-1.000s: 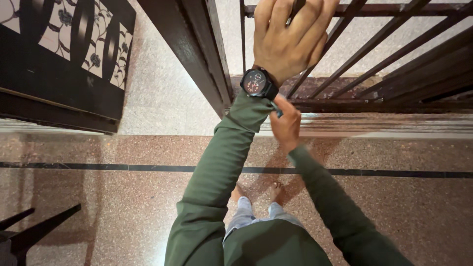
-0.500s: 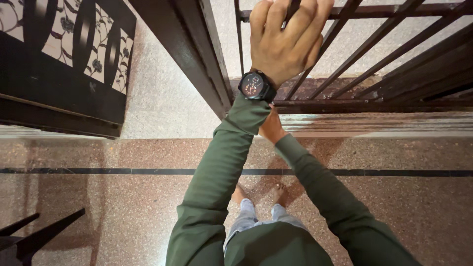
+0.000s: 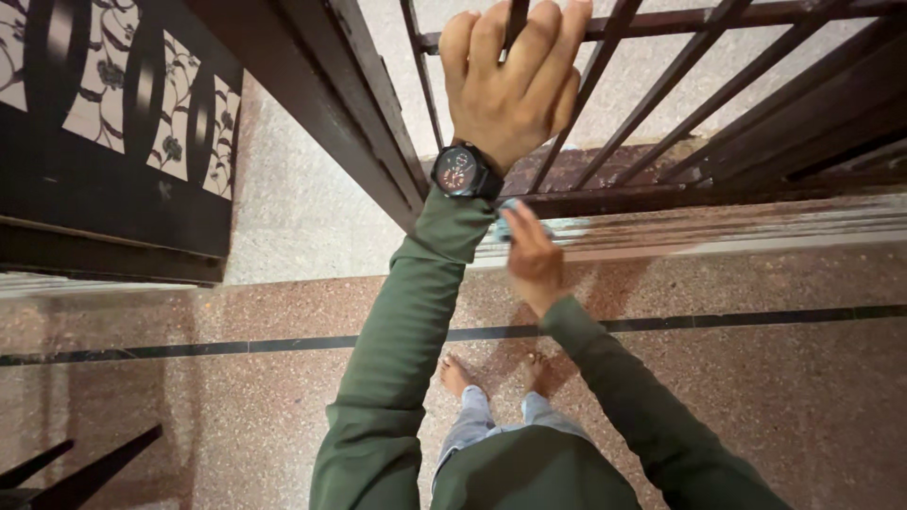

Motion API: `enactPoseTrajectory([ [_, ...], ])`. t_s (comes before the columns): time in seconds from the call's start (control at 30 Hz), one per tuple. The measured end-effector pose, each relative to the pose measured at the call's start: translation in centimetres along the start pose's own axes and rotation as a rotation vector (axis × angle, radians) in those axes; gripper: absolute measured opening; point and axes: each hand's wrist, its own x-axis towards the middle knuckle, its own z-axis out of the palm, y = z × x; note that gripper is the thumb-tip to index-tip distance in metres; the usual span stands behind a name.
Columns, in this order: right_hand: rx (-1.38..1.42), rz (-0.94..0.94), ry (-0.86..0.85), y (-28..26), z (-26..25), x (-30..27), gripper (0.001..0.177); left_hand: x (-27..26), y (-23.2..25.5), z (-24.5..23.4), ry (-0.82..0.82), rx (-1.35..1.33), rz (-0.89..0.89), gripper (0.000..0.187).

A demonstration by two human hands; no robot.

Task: The person wipes the bars and frame of a metal gate using a cloth, moving between different sections of the grille.

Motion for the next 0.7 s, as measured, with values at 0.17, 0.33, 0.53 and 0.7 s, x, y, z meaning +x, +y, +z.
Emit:
enactPoseTrajectory([
  [0.17,-0.027,0.149,0.154,3.8,-1.1,1.2,0.047,-0.1,-0.2,0.5,0.017,-0.002,0.009,0.043],
  [0.33,0.009,0.234,-0.047,4.7,-1.3,3.2,0.049,-0.2,-0.2,0.5,0.02,0.023,0.016,0.045],
  [0.53,0.449,0.252,0.009,4.7,-0.8,3.7,0.04,-0.2,-0.1,0.7,0.041,0.022,0.014,0.045],
  [0.7,0.409,0.344,-0.023,4.2,-2.7,3.3,0.033,-0.1,-0.2,0.5,0.045,0.021,0.022,0.044],
])
